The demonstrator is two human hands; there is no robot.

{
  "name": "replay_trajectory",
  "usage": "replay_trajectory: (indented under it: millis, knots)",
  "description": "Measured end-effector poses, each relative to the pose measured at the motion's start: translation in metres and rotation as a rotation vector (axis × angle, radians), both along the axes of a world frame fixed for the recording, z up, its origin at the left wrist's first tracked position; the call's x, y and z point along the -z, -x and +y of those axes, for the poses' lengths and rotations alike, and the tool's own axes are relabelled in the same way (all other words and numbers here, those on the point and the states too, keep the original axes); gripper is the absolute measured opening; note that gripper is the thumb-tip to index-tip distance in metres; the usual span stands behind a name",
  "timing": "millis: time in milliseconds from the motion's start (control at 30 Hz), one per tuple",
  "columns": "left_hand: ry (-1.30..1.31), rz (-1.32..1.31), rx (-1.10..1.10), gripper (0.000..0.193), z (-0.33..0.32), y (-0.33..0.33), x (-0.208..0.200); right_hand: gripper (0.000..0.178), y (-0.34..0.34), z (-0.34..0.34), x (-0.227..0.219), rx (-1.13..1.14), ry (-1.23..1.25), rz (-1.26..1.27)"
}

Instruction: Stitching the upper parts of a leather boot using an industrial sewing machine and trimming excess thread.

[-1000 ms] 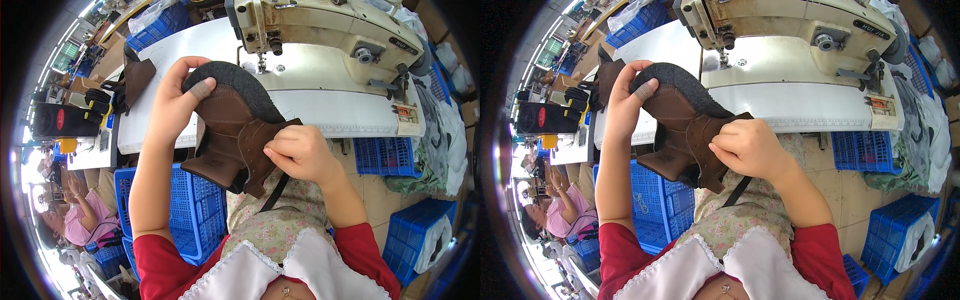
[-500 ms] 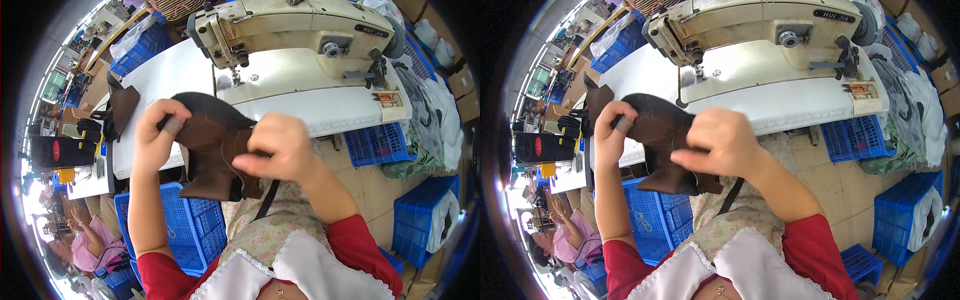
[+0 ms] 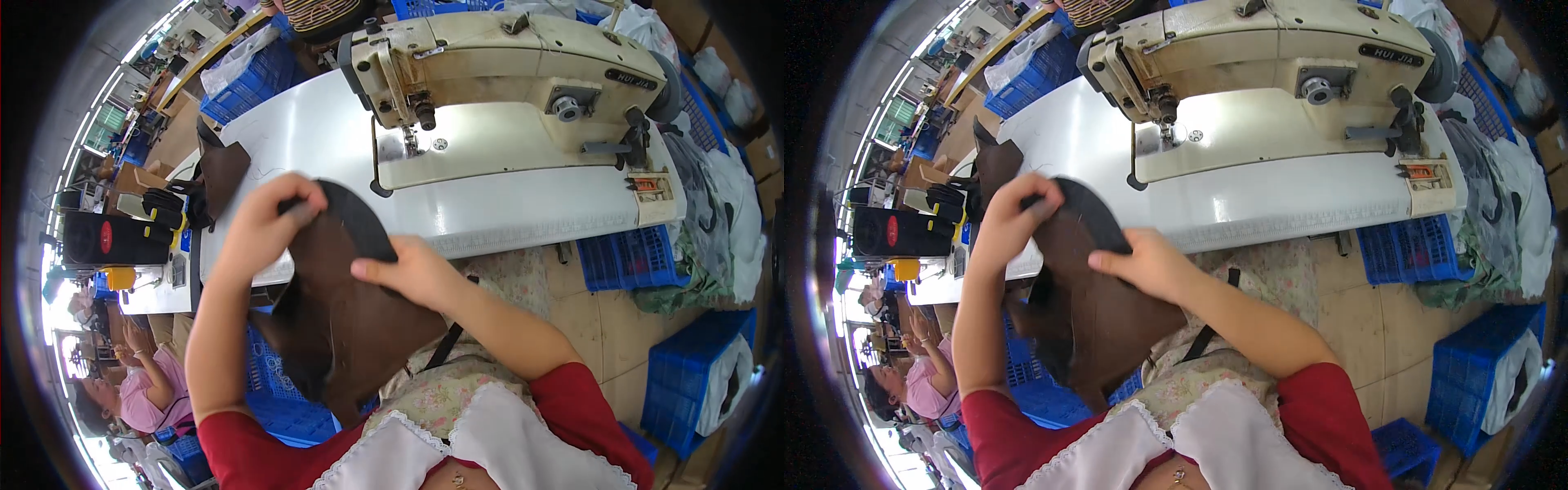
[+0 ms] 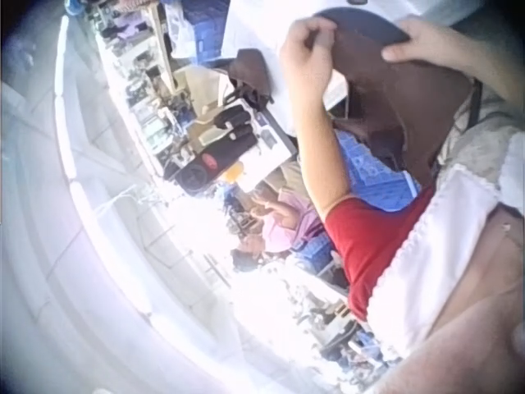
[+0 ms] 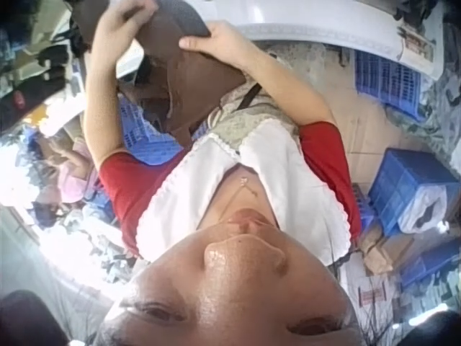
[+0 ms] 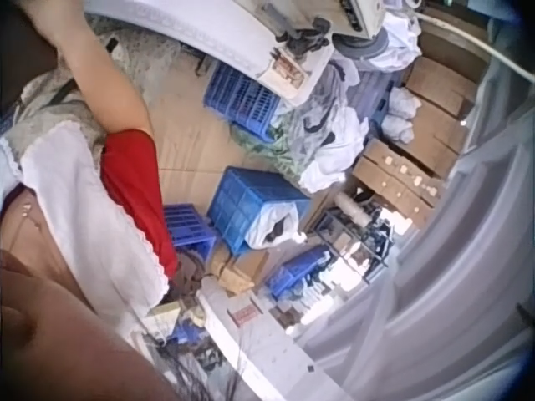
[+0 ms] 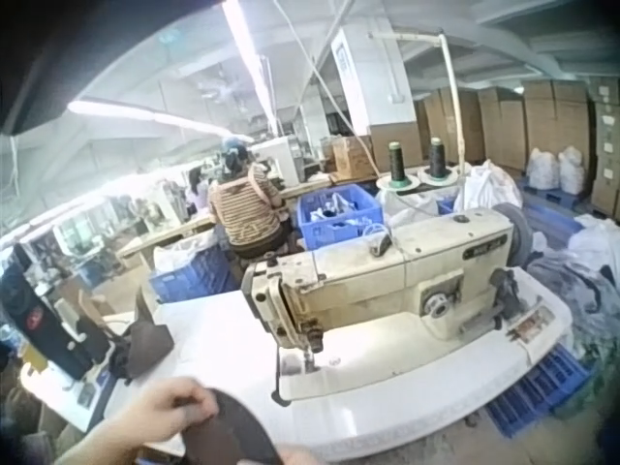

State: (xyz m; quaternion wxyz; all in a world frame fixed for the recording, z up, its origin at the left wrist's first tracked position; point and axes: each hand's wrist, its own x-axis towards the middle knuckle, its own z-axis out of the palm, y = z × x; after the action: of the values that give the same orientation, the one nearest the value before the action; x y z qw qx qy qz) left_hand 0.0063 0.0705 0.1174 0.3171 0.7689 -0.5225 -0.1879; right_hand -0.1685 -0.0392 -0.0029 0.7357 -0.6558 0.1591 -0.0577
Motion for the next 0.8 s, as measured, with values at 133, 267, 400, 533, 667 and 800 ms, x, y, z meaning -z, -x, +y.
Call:
replay_trajectory:
  millis: [133,267,400,533,667,800]
  knots:
    - [-0.19,-0.064,0.197,0.008,-0.071,-0.069,0.044,0.042,-0.045,-0.025,0.031,0.101,-0.295,-0.016]
    - [-0.381,-0.225,0.253,0.018,-0.111,-0.08,0.061,0.038,-0.064,-0.04,0.049,0.201,-0.423,0.059]
    - [-0.528,-0.892,0.275,0.026,-0.096,-0.044,0.031,0.034,-0.07,-0.05,0.047,0.181,-0.382,0.095]
    - [-0.711,-0.879,0.354,0.064,-0.053,0.063,-0.007,0.034,-0.088,-0.066,0.058,0.152,-0.215,0.013]
    - [-0.694,-1.014,0.205,0.075,-0.001,0.089,0.074,0.035,-0.101,-0.069,0.047,0.135,-0.153,0.078]
    - [-0.367,-1.23,0.024,0.057,0.009,0.074,0.137,0.033,-0.111,-0.071,0.065,0.168,-0.107,0.089]
